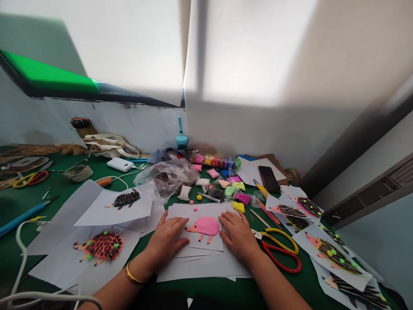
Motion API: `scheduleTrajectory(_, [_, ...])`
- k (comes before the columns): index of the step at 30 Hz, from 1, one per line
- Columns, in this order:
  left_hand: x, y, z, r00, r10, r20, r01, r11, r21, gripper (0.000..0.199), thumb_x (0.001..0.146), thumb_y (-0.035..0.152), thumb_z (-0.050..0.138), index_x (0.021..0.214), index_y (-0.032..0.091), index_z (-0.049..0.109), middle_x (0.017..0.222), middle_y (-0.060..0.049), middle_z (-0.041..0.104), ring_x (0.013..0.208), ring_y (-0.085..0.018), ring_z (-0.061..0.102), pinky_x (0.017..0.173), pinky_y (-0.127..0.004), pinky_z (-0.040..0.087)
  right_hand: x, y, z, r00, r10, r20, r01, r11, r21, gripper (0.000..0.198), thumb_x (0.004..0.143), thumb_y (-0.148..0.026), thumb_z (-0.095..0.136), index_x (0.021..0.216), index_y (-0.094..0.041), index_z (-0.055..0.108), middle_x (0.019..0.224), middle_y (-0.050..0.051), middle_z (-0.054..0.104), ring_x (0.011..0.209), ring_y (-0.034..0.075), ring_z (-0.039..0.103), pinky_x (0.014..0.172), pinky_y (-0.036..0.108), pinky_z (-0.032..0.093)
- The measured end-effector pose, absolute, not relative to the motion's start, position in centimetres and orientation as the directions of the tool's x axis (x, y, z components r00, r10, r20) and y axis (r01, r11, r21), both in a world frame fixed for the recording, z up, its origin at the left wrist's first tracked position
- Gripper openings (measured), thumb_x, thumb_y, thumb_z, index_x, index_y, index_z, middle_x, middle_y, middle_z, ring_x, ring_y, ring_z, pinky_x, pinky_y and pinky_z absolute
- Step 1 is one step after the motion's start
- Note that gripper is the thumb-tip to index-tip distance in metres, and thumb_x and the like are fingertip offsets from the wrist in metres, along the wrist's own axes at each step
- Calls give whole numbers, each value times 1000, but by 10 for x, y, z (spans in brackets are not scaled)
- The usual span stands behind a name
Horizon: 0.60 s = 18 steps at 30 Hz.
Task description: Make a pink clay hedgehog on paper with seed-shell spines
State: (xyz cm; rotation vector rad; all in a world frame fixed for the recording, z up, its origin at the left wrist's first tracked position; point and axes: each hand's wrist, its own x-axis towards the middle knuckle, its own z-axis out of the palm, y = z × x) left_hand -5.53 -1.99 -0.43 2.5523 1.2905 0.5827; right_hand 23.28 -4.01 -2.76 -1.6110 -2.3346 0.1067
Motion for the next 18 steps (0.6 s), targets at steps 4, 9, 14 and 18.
scheduleTrajectory(4, [-56,-19,-4,544,812,212,726,-582,367,46,77,32,66,121,28,53,113,-5,62,109,-24,56,113,-57,3,232,-40,-29,-334,919,210,898,378,-225,41,89,-39,45,128,-28,54,134,5,53,128,27,42,111,54,17])
scheduleTrajectory(9, [-51,-15,11,566,778,273,704,-628,331,40,80,34,63,118,26,56,116,-6,60,110,-25,54,110,-54,21,230,-41,-27,-313,930,195,904,354,-240,41,89,-39,46,127,-29,54,135,4,53,127,27,42,111,55,17])
scheduleTrajectory(14, [-57,28,50,454,823,342,803,-544,243,27,91,28,40,104,21,63,109,-10,61,103,-23,56,92,-38,44,230,-41,-28,-301,932,203,904,346,-251,39,89,-38,46,126,-30,55,134,3,54,127,26,43,110,55,19])
scheduleTrajectory(18, [-73,93,73,214,972,95,972,-221,74,27,86,16,42,95,12,67,101,-19,64,100,-29,60,88,-41,45,230,-40,-30,-297,928,225,902,350,-253,38,89,-37,46,123,-29,57,132,4,55,125,26,45,110,54,19])
